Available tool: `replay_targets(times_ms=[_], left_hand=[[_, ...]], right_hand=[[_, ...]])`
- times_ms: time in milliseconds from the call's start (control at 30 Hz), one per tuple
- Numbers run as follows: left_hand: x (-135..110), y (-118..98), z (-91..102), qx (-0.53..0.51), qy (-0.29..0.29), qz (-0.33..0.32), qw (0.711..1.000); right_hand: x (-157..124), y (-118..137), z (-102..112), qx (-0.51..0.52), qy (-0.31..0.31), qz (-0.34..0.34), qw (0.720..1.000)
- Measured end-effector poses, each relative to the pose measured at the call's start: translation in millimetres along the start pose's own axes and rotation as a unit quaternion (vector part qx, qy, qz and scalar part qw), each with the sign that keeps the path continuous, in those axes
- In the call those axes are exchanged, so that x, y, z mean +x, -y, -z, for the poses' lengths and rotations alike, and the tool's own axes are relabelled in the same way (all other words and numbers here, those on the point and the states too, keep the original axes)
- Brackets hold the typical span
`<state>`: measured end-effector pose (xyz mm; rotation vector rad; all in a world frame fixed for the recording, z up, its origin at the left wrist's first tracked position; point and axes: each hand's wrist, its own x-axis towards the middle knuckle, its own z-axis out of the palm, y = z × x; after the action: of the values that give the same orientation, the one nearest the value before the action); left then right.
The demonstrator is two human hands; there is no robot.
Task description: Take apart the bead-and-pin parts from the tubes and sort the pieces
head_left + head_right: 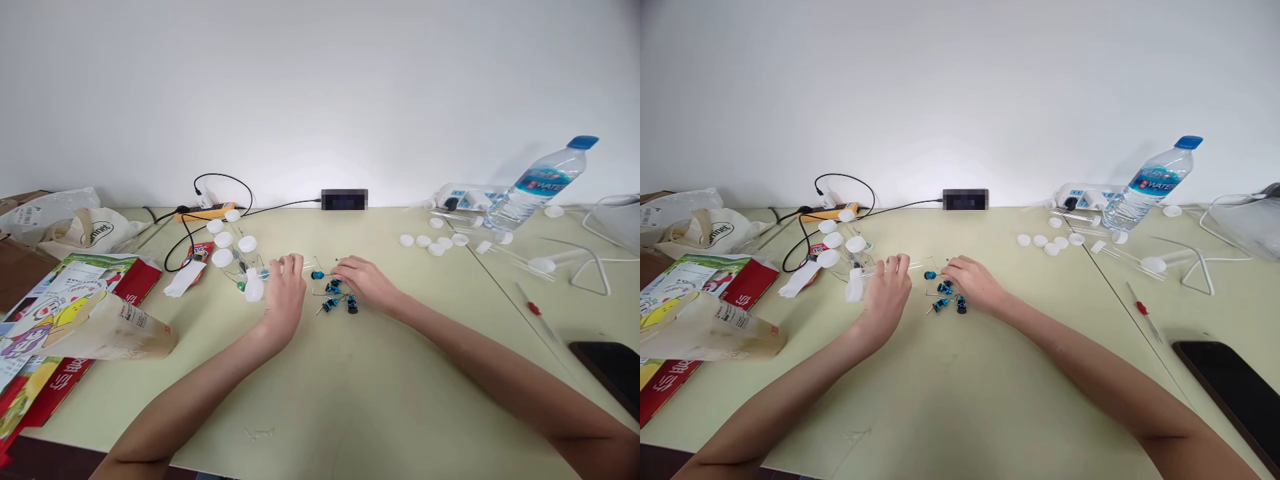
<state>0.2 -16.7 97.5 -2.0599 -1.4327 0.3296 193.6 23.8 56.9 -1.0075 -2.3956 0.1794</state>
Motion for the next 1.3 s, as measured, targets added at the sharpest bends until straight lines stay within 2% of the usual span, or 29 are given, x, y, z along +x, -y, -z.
replay_targets(times_ms=[100, 233, 333, 400, 467, 533, 600, 667, 733, 867, 900, 933, 1000, 1100, 1167, 1233, 1300], left_hand=[[2, -7, -3.5, 0.032, 0.013, -0.003, 0.999], [1, -13, -5.8, 0.059, 0.013, -0.006, 0.998], [0, -18, -6.8, 0.05, 0.009, 0.002, 0.999], [1, -18, -5.0, 0.045, -0.007, 0.007, 0.999], [3, -15, -0.8, 0.019, -0.036, 0.008, 0.999], [7, -9, 3.8, -0.049, -0.063, 0.006, 0.997], [10, -2, 6.2, -0.143, -0.078, -0.001, 0.987], [14, 4, 5.0, -0.244, -0.082, -0.01, 0.966], [18, 9, 1.6, -0.363, -0.07, -0.024, 0.929], [23, 19, -2.6, -0.594, -0.003, -0.109, 0.797], [24, 21, -1.9, -0.623, 0.012, -0.14, 0.77], [23, 23, -0.5, -0.635, 0.024, -0.164, 0.755], [21, 25, 3.6, -0.622, 0.045, -0.18, 0.76], [15, 23, 9.3, -0.553, 0.066, -0.183, 0.81], [11, 21, 11.4, -0.514, 0.052, -0.2, 0.832], [8, 19, 12.7, -0.496, 0.024, -0.21, 0.842], [7, 21, 14.0, -0.499, 0.015, -0.215, 0.839]], right_hand=[[-2, -3, -5, -0.039, 0.024, 0.019, 0.999], [-2, 2, 0, -0.08, 0.046, 0.029, 0.995], [-2, 14, 7, -0.088, 0.029, 0.007, 0.996], [-3, 25, 12, -0.031, 0.007, -0.038, 0.999], [-4, 37, 15, 0.075, -0.007, -0.097, 0.992], [-5, 46, 18, 0.167, -0.008, -0.135, 0.977], [-6, 52, 19, 0.218, -0.011, -0.145, 0.965], [-6, 56, 22, 0.246, -0.027, -0.147, 0.958], [-5, 58, 26, 0.271, -0.049, -0.152, 0.949], [-2, 60, 36, 0.352, -0.043, -0.155, 0.922], [-1, 60, 38, 0.375, -0.033, -0.154, 0.914], [-1, 61, 40, 0.392, -0.022, -0.154, 0.907], [-2, 61, 40, 0.407, -0.009, -0.16, 0.899], [-5, 59, 33, 0.389, -0.01, -0.192, 0.901], [-6, 56, 27, 0.369, -0.003, -0.199, 0.908], [-5, 53, 25, 0.34, 0.002, -0.183, 0.922], [-3, 50, 28, 0.309, -0.004, -0.166, 0.936]])
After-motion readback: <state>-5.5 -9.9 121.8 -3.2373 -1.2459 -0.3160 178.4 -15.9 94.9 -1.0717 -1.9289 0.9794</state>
